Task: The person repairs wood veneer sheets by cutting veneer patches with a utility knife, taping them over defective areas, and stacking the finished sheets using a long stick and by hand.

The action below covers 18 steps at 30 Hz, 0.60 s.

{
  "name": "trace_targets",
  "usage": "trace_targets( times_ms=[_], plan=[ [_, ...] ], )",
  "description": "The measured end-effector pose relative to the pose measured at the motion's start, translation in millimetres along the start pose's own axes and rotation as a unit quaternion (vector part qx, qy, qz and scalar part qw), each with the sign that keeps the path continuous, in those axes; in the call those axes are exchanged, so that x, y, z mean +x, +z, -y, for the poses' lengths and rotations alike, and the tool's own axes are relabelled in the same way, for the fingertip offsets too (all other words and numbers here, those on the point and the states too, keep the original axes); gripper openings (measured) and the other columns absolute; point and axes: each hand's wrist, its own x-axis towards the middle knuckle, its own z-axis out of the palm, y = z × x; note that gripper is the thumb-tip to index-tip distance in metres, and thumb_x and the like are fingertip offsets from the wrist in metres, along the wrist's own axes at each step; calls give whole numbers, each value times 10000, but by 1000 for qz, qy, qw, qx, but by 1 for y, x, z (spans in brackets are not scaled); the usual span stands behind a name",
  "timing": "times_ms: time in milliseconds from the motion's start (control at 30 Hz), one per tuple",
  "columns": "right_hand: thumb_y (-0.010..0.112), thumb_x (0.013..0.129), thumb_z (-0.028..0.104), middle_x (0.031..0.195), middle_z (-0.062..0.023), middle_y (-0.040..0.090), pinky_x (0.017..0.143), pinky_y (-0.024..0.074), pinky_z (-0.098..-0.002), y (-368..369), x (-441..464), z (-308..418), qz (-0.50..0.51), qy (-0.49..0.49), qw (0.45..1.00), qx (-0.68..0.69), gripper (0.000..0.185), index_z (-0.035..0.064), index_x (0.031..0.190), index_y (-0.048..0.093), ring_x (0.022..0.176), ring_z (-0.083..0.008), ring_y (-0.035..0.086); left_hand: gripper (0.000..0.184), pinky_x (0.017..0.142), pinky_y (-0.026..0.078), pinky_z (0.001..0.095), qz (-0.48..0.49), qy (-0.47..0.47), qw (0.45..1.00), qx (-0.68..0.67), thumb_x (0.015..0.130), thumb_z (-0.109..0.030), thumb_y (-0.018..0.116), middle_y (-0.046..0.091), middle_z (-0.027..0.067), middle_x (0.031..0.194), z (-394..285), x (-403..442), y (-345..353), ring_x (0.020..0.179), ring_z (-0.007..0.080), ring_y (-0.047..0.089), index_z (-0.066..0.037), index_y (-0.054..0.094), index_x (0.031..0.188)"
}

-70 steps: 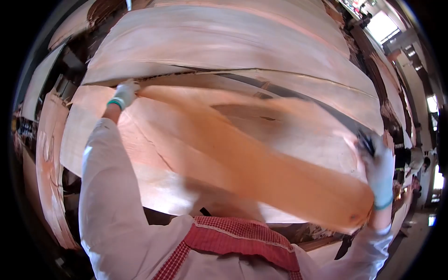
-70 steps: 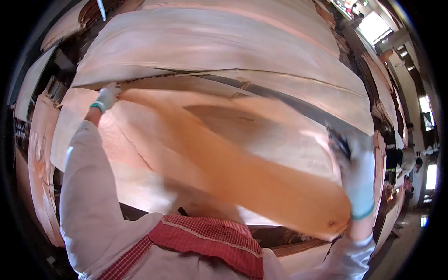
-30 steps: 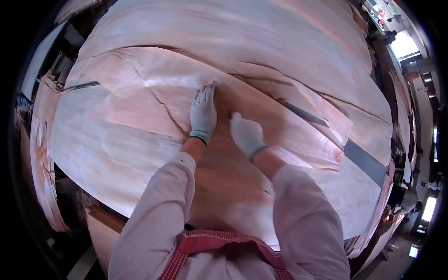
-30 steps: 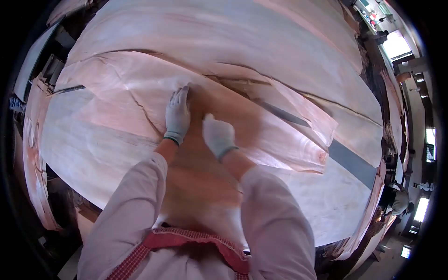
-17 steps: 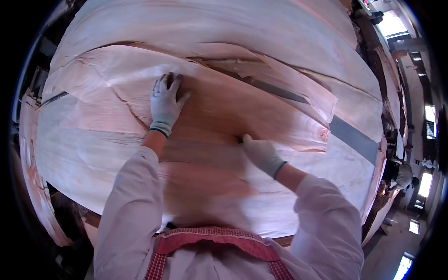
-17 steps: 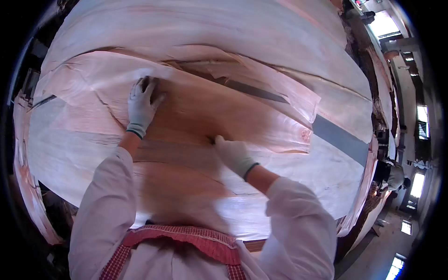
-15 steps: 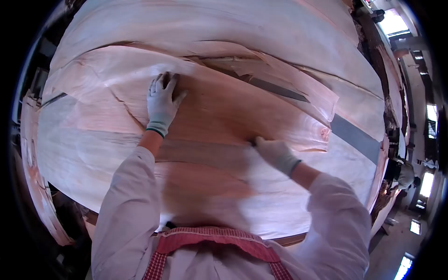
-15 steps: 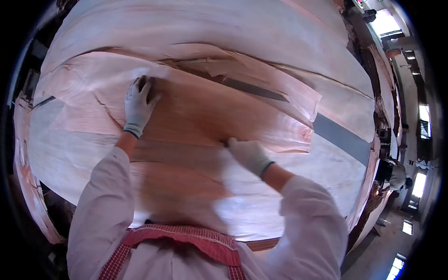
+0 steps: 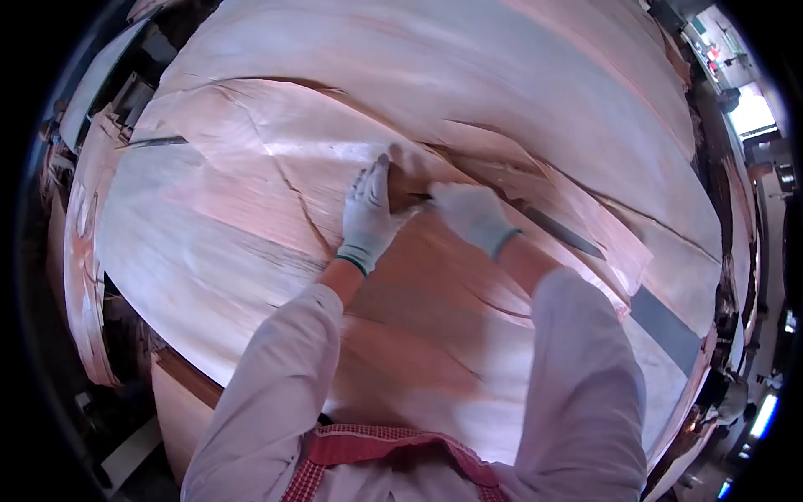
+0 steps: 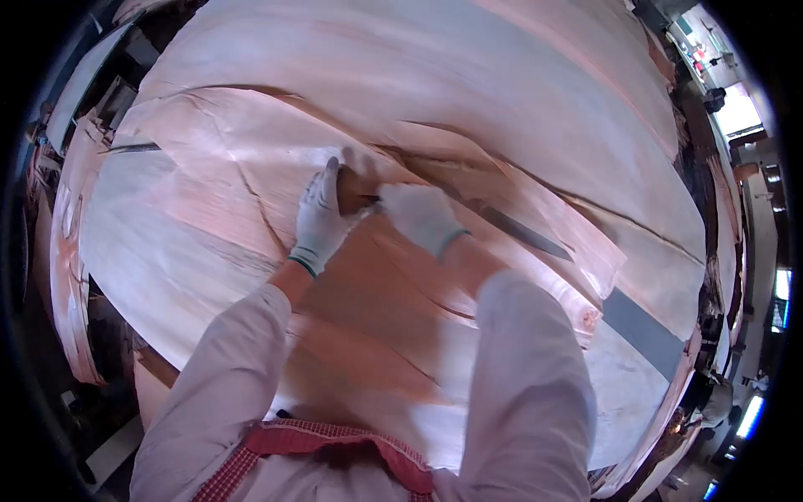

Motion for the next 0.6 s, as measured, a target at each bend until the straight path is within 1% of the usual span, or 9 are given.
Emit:
trace_targets(
  times_ms=[133, 200, 233, 367, 433, 467, 533, 567, 600],
  plan=[
    [519, 882, 166, 786, -87, 664, 587, 538, -411, -1, 62, 31, 32, -121, 989, -84, 90, 117, 924, 582, 696, -265, 673, 752, 1100, 298, 454, 45, 8, 999, 19, 778, -408, 705, 474, 173, 1353, 2, 2, -6, 1286, 345, 412, -58, 403, 1370],
    [514, 884, 162, 790, -89, 664, 581, 539, -406, -7, 52, 21, 78, -77, 991, -77, 93, 116, 927, 583, 691, -255, 675, 724, 1095, 307, 455, 77, 29, 995, 48, 781, -410, 700, 466, 174, 1364, 1, 7, -7, 1287, 349, 409, -67, 427, 1358],
    [511, 885, 160, 792, -90, 664, 578, 540, -404, -6, 38, 14, 103, -49, 991, -75, 95, 116, 929, 583, 689, -250, 676, 640, 1086, 316, 463, 68, 40, 994, 79, 791, -404, 689, 473, 174, 1364, 1, 4, -3, 1287, 353, 407, -83, 500, 1311],
    [511, 892, 149, 766, -105, 680, 545, 537, -443, -23, -111, -50, 119, 167, 975, -90, 102, 102, 931, 592, 684, -291, 686, 564, 1074, 327, 465, 42, 71, 991, 103, 800, -398, 686, 498, 174, 1342, 3, 1, 0, 1273, 353, 422, -90, 568, 1258],
    [495, 946, 257, 736, -172, 641, 485, 493, -463, -21, -232, -54, 2, 215, 975, -50, 203, 71, 974, 571, 558, -338, 622, 553, 1067, 335, 464, 42, 73, 990, 108, 804, -401, 686, 508, 170, 1334, 0, 1, 0, 1264, 352, 430, -97, 578, 1254],
    [480, 966, 296, 705, -201, 613, 461, 463, -488, -19, -291, -34, 54, 345, 936, -53, 240, 79, 1011, 572, 521, -364, 589, 550, 1066, 336, 462, 38, 76, 990, 114, 807, -400, 685, 508, 167, 1335, -2, 1, 2, 1262, 350, 434, -101, 578, 1256],
    [499, 948, 346, 662, -205, 616, 475, 450, -524, -18, -379, 16, 93, 509, 855, -13, 235, 147, 1053, 567, 566, -390, 609, 544, 1065, 338, 457, 28, 79, 988, 130, 812, -397, 684, 509, 163, 1336, -3, 0, 1, 1256, 346, 441, -109, 578, 1261],
    [492, 950, 361, 661, -205, 622, 523, 456, -544, -8, -411, 29, 161, 558, 813, -31, 267, 160, 1112, 557, 597, -414, 614, 548, 1068, 331, 453, 23, 84, 987, 137, 820, -411, 674, 515, 158, 1331, -2, -1, 1, 1251, 340, 446, -128, 569, 1277],
    [512, 952, 311, 720, -228, 632, 560, 453, -540, -15, -418, 33, 166, 550, 819, 6, 339, 105, 1221, 518, 651, -443, 616, 552, 1068, 329, 453, 28, 83, 986, 140, 823, -419, 669, 513, 158, 1332, -3, -3, 1, 1253, 338, 444, -133, 565, 1283]
  ],
)
